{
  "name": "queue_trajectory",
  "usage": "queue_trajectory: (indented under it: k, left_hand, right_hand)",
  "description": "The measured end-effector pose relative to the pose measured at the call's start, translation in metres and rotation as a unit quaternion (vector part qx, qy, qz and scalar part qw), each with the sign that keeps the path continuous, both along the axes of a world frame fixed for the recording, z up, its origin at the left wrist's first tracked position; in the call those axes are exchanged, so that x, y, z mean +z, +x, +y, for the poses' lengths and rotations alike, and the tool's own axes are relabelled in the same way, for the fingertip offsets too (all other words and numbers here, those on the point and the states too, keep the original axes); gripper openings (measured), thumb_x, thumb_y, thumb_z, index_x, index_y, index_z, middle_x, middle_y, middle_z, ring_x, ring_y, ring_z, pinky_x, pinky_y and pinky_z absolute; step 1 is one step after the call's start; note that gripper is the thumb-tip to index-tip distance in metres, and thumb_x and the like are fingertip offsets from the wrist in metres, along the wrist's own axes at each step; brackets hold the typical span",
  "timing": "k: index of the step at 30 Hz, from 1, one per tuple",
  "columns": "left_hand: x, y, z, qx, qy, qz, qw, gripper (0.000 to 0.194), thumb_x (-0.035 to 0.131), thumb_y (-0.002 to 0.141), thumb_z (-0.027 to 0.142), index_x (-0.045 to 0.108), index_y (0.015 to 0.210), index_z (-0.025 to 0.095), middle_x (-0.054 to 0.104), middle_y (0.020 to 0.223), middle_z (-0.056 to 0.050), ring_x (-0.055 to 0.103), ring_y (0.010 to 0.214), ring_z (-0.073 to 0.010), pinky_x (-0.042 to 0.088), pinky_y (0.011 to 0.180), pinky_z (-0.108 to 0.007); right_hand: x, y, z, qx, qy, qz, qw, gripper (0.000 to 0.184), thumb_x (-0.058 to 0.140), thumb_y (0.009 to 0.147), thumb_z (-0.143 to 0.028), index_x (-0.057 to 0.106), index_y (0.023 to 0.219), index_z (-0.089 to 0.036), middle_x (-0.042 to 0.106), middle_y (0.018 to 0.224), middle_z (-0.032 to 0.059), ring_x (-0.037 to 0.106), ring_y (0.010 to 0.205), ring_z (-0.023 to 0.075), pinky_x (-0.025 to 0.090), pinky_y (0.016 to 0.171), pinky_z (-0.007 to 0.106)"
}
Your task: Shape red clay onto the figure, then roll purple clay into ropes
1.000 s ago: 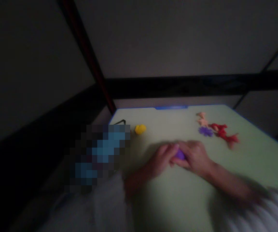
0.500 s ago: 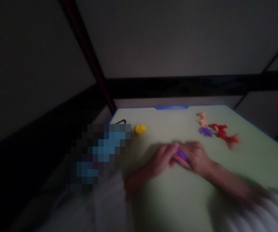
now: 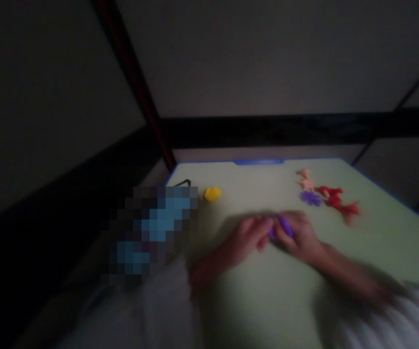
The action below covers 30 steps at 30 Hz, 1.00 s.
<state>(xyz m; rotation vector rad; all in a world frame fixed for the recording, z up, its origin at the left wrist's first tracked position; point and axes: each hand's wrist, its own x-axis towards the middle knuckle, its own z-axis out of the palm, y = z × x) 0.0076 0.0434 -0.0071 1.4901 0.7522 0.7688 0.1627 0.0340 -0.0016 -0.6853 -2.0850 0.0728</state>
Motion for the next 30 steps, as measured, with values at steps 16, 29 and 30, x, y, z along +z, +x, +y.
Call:
queue_trajectory:
  k: [16, 29, 30]
  left_hand:
    - [0.008, -0.002, 0.0, 0.079, 0.015, -0.003, 0.997, 0.032, 0.047, 0.079, 0.044, 0.043, 0.061, 0.018, 0.041, 0.055, 0.004, 0.038, 0.052, -0.0092, 0.029, 0.052, -0.025]
    - [0.008, -0.005, 0.004, 0.129, 0.048, 0.027, 0.99, 0.039, 0.036, 0.085, 0.044, 0.044, 0.056, 0.019, 0.044, 0.056, 0.002, 0.041, 0.055, -0.0109, 0.033, 0.058, -0.026]
    - [0.009, -0.005, 0.003, 0.129, 0.047, 0.027, 0.99, 0.039, 0.036, 0.085, 0.044, 0.044, 0.057, 0.019, 0.043, 0.056, 0.002, 0.042, 0.055, -0.011, 0.034, 0.058, -0.026]
  right_hand:
    - [0.01, -0.005, -0.002, -0.122, -0.123, 0.137, 0.975, 0.041, 0.045, 0.088, -0.025, 0.036, 0.049, -0.021, 0.034, 0.038, -0.007, 0.03, 0.034, 0.0059, 0.024, 0.034, 0.02]
    - [0.005, 0.0, 0.017, 0.033, -0.422, 0.525, 0.738, 0.016, 0.062, 0.08, -0.039, 0.065, 0.085, -0.024, 0.071, 0.089, 0.0018, 0.065, 0.072, 0.0126, 0.052, 0.058, 0.023]
    - [0.005, 0.0, 0.017, 0.045, -0.45, 0.542, 0.708, 0.014, 0.066, 0.077, -0.035, 0.065, 0.088, -0.025, 0.071, 0.092, 0.0007, 0.065, 0.075, 0.0121, 0.053, 0.06, 0.022]
